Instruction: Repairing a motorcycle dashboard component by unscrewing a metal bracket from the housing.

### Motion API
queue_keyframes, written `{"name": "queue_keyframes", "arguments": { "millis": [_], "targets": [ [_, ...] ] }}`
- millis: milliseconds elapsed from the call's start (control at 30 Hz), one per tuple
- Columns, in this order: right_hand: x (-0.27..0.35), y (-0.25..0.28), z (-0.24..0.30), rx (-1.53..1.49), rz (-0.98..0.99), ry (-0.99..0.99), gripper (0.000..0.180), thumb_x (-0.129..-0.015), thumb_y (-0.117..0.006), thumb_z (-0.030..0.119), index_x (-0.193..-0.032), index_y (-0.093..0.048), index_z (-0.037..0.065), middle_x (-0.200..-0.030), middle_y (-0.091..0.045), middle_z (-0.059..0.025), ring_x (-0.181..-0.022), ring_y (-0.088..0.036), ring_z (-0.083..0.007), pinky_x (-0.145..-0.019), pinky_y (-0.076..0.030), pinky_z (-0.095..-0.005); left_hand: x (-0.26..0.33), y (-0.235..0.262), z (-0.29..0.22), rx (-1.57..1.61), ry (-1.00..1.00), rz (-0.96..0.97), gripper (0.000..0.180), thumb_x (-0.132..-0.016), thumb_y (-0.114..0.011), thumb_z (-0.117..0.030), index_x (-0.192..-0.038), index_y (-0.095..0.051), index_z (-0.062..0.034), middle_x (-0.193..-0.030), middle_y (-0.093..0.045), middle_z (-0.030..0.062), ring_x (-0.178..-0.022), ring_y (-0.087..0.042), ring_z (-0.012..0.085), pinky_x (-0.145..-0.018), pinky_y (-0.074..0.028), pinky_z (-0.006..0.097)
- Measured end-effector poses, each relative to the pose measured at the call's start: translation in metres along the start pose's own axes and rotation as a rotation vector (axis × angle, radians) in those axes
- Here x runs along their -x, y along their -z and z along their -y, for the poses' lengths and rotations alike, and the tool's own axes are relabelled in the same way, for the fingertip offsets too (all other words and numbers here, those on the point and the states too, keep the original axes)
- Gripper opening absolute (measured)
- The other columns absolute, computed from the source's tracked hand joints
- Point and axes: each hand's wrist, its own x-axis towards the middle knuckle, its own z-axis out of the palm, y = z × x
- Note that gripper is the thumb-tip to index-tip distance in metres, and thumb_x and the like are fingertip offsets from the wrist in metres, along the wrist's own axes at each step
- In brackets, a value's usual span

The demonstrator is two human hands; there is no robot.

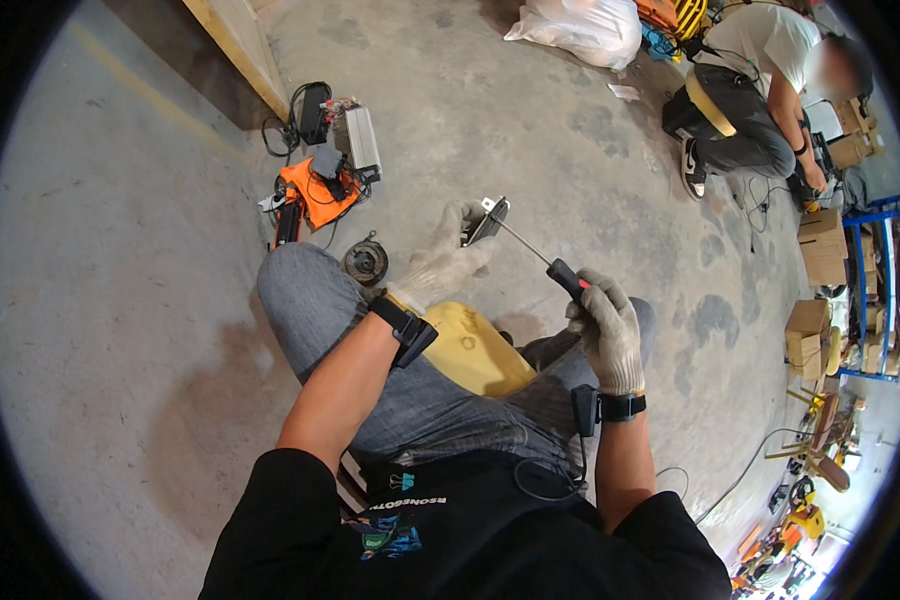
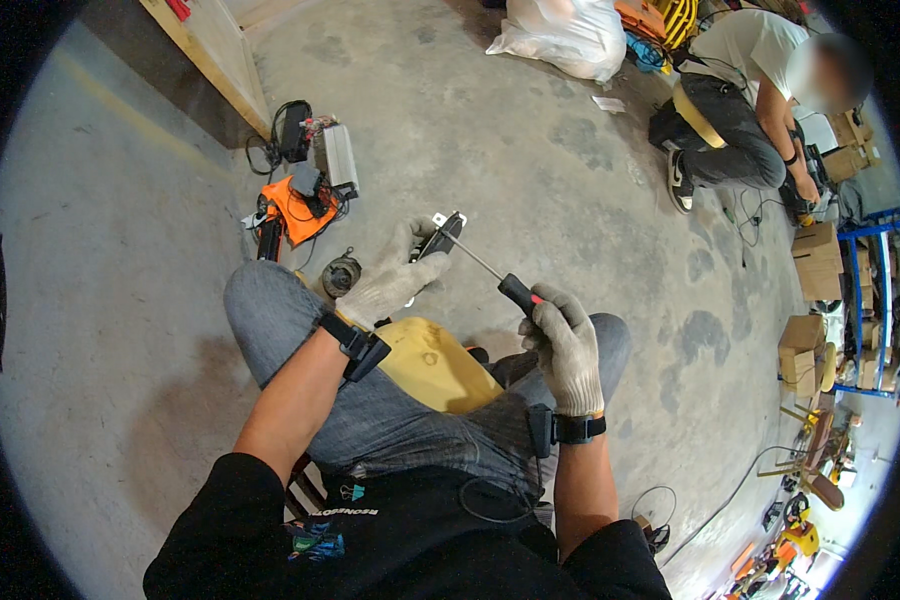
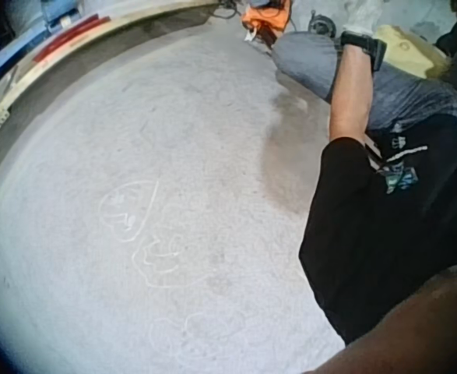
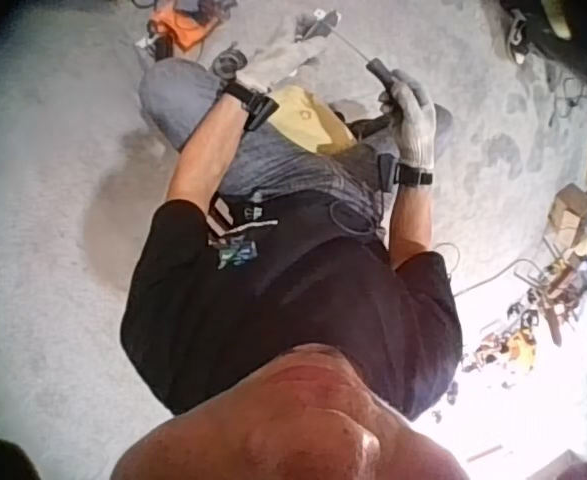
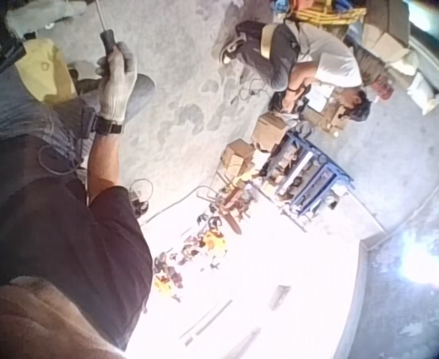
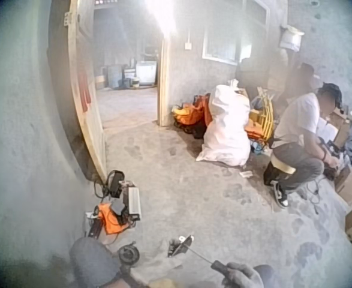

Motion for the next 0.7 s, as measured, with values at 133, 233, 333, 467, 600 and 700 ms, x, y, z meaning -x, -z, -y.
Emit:
{"name": "queue_keyframes", "arguments": {
  "millis": [133, 233, 333, 467, 600, 700],
  "targets": [
    [-0.004, 0.001, 0.0, -0.092, -0.021, -0.019, 0.039, -0.102, -0.063, 0.017, -0.133, -0.059, -0.007, -0.096, -0.069, -0.0121, -0.072, -0.065, -0.0144, -0.06, -0.053, -0.0259, -0.004, 0.004, 0.006, -0.07, -0.03, 0.02, 0.056, -0.093, -0.068, -0.021, -0.141, -0.049, -0.0001, -0.118, -0.056, 0.0098, -0.109, -0.06, 0.0189, -0.092, -0.054, 0.033],
    [-0.007, 0.007, -0.002, -0.247, -0.019, -0.124, 0.041, -0.104, -0.064, 0.024, -0.132, -0.059, -0.006, -0.1, -0.069, -0.0149, -0.07, -0.064, -0.0152, -0.057, -0.051, -0.0253, -0.005, 0.005, 0.011, -0.163, -0.089, 0.003, 0.056, -0.093, -0.069, -0.021, -0.143, -0.05, -0.0013, -0.12, -0.058, 0.009, -0.11, -0.058, 0.0186, -0.099, -0.05, 0.035],
    [-0.01, 0.016, -0.012, -0.377, 0.021, -0.272, 0.043, -0.104, -0.065, 0.033, -0.128, -0.061, -0.003, -0.102, -0.07, -0.0161, -0.069, -0.063, -0.0143, -0.054, -0.048, -0.0241, -0.007, 0.004, 0.021, -0.224, -0.145, -0.03, 0.057, -0.094, -0.069, -0.021, -0.144, -0.05, -0.0016, -0.125, -0.06, 0.0089, -0.114, -0.058, 0.0195, -0.105, -0.046, 0.036],
    [-0.008, 0.015, -0.011, -0.302, 0.034, -0.291, 0.04, -0.107, -0.06, 0.039, -0.118, -0.063, 0.001, -0.094, -0.072, -0.0132, -0.057, -0.057, -0.0116, -0.047, -0.043, -0.0235, -0.008, 0.001, 0.023, -0.214, -0.167, -0.1, 0.055, -0.091, -0.07, -0.021, -0.142, -0.055, -0.0048, -0.133, -0.066, 0.0126, -0.125, -0.062, 0.0253, -0.108, -0.047, 0.037],
    [-0.012, 0.009, -0.005, -0.165, -0.009, -0.29, 0.037, -0.108, -0.056, 0.036, -0.119, -0.063, 0.001, -0.086, -0.07, -0.0099, -0.051, -0.052, -0.0108, -0.045, -0.041, -0.0236, -0.008, 0.001, 0.018, -0.259, -0.101, -0.114, 0.054, -0.091, -0.071, -0.019, -0.141, -0.056, -0.0045, -0.134, -0.066, 0.0133, -0.122, -0.063, 0.0253, -0.108, -0.047, 0.038],
    [-0.014, 0.006, -0.005, -0.155, 0.045, -0.237, 0.035, -0.108, -0.059, 0.032, -0.122, -0.06, 0.0, -0.09, -0.067, -0.0103, -0.058, -0.055, -0.0104, -0.049, -0.044, -0.0228, -0.009, 0.003, 0.023, -0.212, -0.179, -0.141, 0.053, -0.092, -0.07, -0.019, -0.141, -0.056, -0.0037, -0.135, -0.065, 0.0146, -0.12, -0.063, 0.0256, -0.107, -0.048, 0.038]
  ]
}}
